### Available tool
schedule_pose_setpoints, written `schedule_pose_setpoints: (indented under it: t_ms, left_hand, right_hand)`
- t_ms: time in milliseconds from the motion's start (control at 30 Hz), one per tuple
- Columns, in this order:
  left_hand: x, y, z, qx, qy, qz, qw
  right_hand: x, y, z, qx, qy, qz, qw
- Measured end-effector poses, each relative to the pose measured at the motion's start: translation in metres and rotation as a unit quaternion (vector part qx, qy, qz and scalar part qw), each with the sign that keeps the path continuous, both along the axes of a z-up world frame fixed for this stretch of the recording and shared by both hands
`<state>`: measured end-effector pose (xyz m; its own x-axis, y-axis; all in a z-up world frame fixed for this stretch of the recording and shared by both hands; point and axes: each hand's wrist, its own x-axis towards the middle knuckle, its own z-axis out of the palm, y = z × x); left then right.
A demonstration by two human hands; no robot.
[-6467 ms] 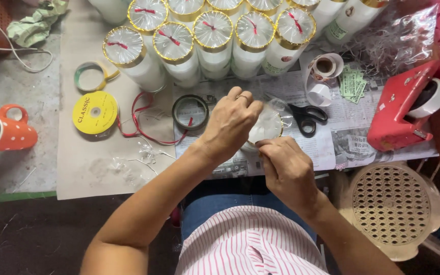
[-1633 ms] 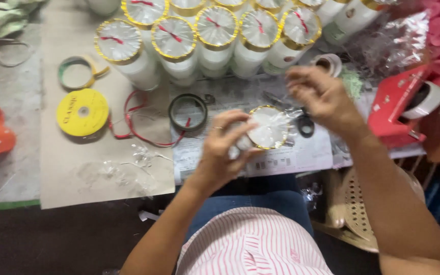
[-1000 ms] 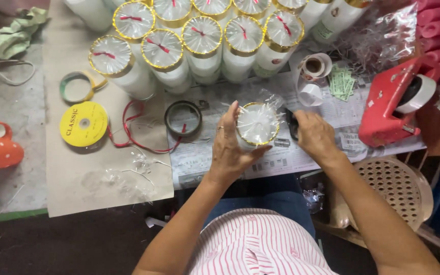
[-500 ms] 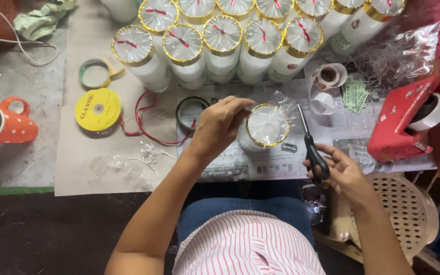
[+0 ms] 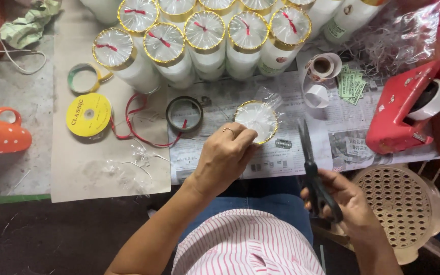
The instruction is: Wrapping candle jars in protective plastic and applying product labels
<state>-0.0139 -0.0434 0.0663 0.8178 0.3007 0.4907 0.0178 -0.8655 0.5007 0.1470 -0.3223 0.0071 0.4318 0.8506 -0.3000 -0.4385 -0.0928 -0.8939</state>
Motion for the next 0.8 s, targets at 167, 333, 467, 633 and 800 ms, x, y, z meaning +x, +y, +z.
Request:
schedule_pose_setpoints:
  t_ms: [167,333,467,633,800]
  left_hand:
    - [-0.001,0.006,0.005,-0.124,-0.024,-0.026,0.992]
    - [-0.003,0.018,0.015,-0.167,-0.025,-0.005,0.986]
    - [-0.002,0.02,0.019,-0.254,-0.013,0.007,0.967]
    - [-0.004,0.018,0.017,-0.279,-0.004,0.009,0.96]
    - [-0.005,0.017,0.013,-0.277,-0.012,0.001,0.961]
  right_hand:
    - [-0.01,0.015,-0.005,0.06,0.134,0.093,0.985]
    - [-0.016,0.047,-0.008,0.085,0.154,0.165,0.971]
    - [-0.014,0.072,-0.028,0.11,0.169,0.156,0.967]
    - [-0.015,0.101,-0.018,0.115,0.182,0.102,0.971]
    - [-0.01,0.103,-0.03,0.082,0.108,0.087,0.987]
